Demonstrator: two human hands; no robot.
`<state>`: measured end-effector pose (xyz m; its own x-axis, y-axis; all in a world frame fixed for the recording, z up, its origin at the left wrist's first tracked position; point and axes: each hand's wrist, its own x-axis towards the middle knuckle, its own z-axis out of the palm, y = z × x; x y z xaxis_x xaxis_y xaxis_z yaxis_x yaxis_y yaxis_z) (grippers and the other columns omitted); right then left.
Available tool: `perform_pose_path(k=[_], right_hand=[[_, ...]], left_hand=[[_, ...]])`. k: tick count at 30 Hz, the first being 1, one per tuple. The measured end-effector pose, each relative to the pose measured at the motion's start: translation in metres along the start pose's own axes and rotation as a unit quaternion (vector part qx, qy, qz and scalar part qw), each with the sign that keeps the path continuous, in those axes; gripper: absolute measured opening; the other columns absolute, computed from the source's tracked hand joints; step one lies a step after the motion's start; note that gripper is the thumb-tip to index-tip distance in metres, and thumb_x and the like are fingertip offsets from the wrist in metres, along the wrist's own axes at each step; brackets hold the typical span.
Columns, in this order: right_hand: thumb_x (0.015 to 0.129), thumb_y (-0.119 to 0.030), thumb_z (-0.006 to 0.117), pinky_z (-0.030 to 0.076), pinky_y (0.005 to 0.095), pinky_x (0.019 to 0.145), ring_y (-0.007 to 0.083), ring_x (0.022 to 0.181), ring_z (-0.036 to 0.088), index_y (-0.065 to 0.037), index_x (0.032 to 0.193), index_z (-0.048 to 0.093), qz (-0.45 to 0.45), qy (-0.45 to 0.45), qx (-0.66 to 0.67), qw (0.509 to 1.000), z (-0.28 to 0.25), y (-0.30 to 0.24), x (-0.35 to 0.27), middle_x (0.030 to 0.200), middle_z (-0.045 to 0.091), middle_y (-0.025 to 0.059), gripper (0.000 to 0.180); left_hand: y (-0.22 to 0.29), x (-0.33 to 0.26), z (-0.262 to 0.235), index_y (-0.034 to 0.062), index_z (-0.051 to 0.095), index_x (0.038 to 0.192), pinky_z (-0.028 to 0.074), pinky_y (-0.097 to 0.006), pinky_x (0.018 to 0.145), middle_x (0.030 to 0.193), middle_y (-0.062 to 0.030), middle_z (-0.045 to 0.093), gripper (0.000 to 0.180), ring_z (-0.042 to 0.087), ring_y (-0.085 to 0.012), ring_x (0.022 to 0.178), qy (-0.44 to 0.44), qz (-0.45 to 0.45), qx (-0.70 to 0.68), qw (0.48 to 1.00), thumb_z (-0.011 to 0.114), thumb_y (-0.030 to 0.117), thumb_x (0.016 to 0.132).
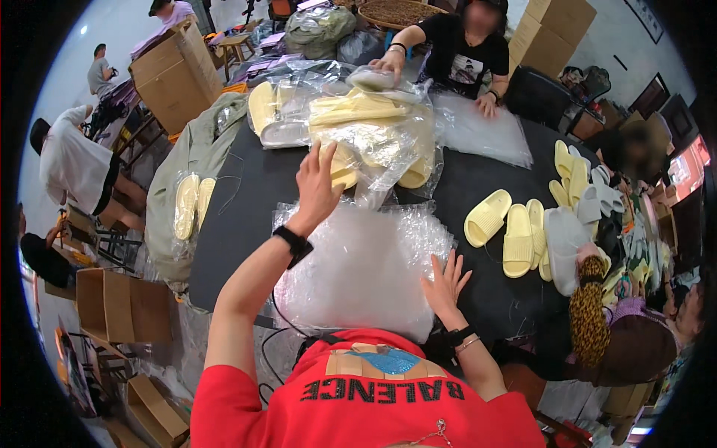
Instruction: The person is packing plastic slippers into clear plastic bags and organizing them on a table.
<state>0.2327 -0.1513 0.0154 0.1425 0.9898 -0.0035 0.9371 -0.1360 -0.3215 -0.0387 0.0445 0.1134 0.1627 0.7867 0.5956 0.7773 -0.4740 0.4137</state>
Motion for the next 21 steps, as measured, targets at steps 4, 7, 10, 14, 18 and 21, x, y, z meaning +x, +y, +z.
perform_pose_path(k=[4,7,10,14,18,21], right_hand=[[0.077,-0.025,0.062,0.003,0.0607,0.105,0.038,0.135,0.008,-0.013,0.128,0.047,-0.025,-0.022,0.034,0.999,0.004,0.008,-0.008,0.144,0.02,0.0188,0.055],[0.078,-0.023,0.062,0.004,0.0585,0.106,0.0382,0.135,0.009,-0.011,0.126,0.048,-0.009,-0.001,0.074,0.997,0.0,0.006,-0.01,0.144,0.021,0.0182,0.052],[0.079,-0.02,0.061,0.009,0.0552,0.106,0.0382,0.134,0.013,-0.008,0.125,0.049,-0.008,0.035,0.125,0.991,-0.008,0.009,-0.012,0.144,0.022,0.0178,0.048],[0.083,-0.018,0.059,0.025,0.0524,0.103,0.0376,0.129,0.027,-0.005,0.122,0.05,-0.012,0.056,0.328,0.943,-0.007,0.019,-0.004,0.142,0.027,0.0164,0.042],[0.085,-0.058,0.046,0.032,0.054,0.097,0.0349,0.126,0.032,-0.018,0.14,0.022,0.156,-0.05,0.864,0.476,-0.043,0.007,0.02,0.144,0.025,0.0128,0.073],[0.081,-0.072,0.033,0.03,0.0627,0.095,0.0384,0.124,0.034,-0.024,0.143,0.014,0.133,-0.033,0.892,0.431,-0.046,0.011,0.033,0.141,0.027,0.015,0.08]], left_hand=[[0.0,0.034,0.024,0.0194,0.046,0.127,0.034,-0.047,0.094,0.136,-0.0166,0.035,0.056,0.035,-0.0369,0.12,-0.018,0.026,0.099,0.995,0.065,0.014,0.074],[0.002,0.039,0.037,0.0112,0.061,0.109,0.039,-0.042,0.091,0.123,-0.0093,0.052,0.028,0.044,-0.0357,0.113,-0.095,0.01,0.046,0.994,0.059,0.013,0.081],[0.021,0.027,0.028,0.0088,0.061,0.107,0.041,-0.04,0.089,0.113,-0.0102,0.057,0.026,0.049,-0.0333,0.105,-0.158,0.054,-0.127,0.978,0.058,0.012,0.082],[0.06,-0.004,-0.011,0.0088,0.06,0.108,0.041,-0.039,0.082,0.106,-0.0098,0.059,0.028,0.051,-0.0303,0.098,-0.11,0.155,-0.163,0.968,0.058,0.012,0.08],[0.062,-0.067,-0.047,0.0142,0.061,0.106,0.04,-0.037,0.077,0.106,-0.0056,0.058,0.026,0.053,-0.0242,0.096,-0.222,0.233,-0.144,0.936,0.059,0.017,0.081],[0.051,-0.118,-0.056,0.0159,0.061,0.105,0.04,-0.038,0.078,0.107,-0.0045,0.058,0.027,0.052,-0.0226,0.101,-0.358,0.263,-0.057,0.894,0.059,0.02,0.079]])
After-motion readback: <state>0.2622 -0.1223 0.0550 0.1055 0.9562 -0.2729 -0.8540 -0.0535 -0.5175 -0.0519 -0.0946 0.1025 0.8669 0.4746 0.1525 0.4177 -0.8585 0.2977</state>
